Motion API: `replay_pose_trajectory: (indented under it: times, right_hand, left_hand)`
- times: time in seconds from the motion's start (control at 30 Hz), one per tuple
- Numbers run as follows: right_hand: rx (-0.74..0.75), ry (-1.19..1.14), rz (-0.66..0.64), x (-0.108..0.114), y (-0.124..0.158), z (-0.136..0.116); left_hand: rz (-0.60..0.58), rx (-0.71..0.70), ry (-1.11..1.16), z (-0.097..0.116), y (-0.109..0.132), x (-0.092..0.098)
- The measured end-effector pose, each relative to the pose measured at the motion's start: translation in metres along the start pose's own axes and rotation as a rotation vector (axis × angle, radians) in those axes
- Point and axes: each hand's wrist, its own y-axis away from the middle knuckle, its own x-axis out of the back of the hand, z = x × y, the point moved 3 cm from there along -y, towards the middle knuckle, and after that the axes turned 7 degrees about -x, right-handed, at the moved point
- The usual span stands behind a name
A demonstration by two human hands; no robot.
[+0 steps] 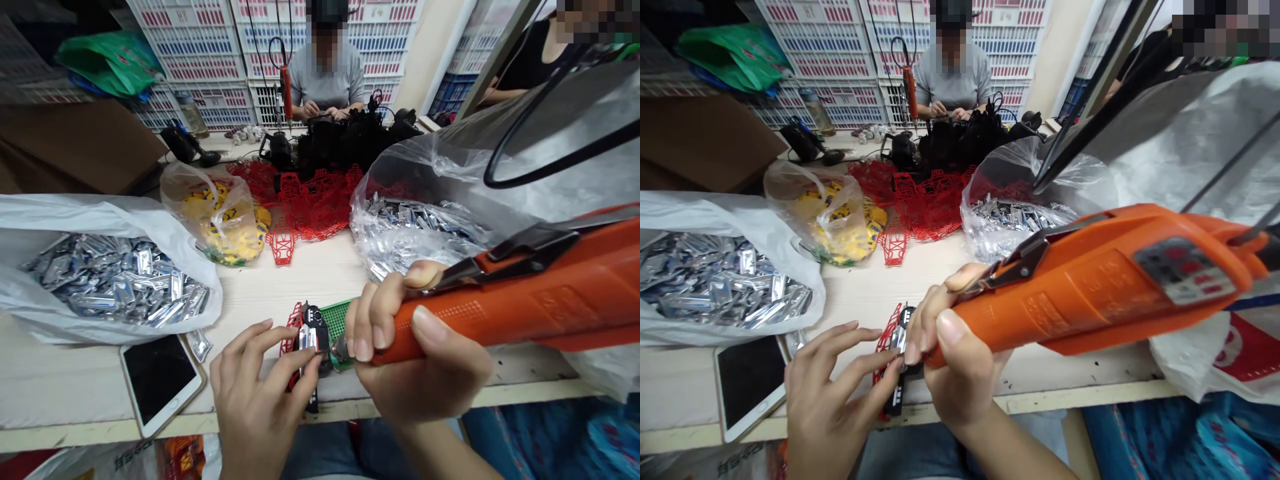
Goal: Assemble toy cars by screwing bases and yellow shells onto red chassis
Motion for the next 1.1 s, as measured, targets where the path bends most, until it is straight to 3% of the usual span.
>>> replay_pose_trajectory:
  times: [0.13, 0.3, 0.37, 0.57, 1.1]
  right_hand:
    - [0.059, -0.028, 0.072, -0.002, -0.001, 0.006]
    - [0.113, -0.066, 0.182, 0.002, 0.001, 0.014]
    - [0.096, -0.061, 0.162, 0.004, 0.004, 0.016]
    - [0.028, -0.052, 0.078, 0.009, 0.011, 0.023]
    - [-0.041, -0.042, 0.153, 0.013, 0.008, 0.038]
  left_hand:
    - [-0.028, 0.048, 0.109, -0.008, 0.002, -0.006]
    - [-0.141, 0.497, 0.551, -0.034, 0.017, -0.038]
    - [-0.212, 0.591, 0.700, -0.039, 0.021, -0.052]
    - [-0.214, 0.567, 0.836, -0.040, 0.018, -0.062]
    - [-0.189, 0.563, 0.854, -0.040, 0.019, -0.061]
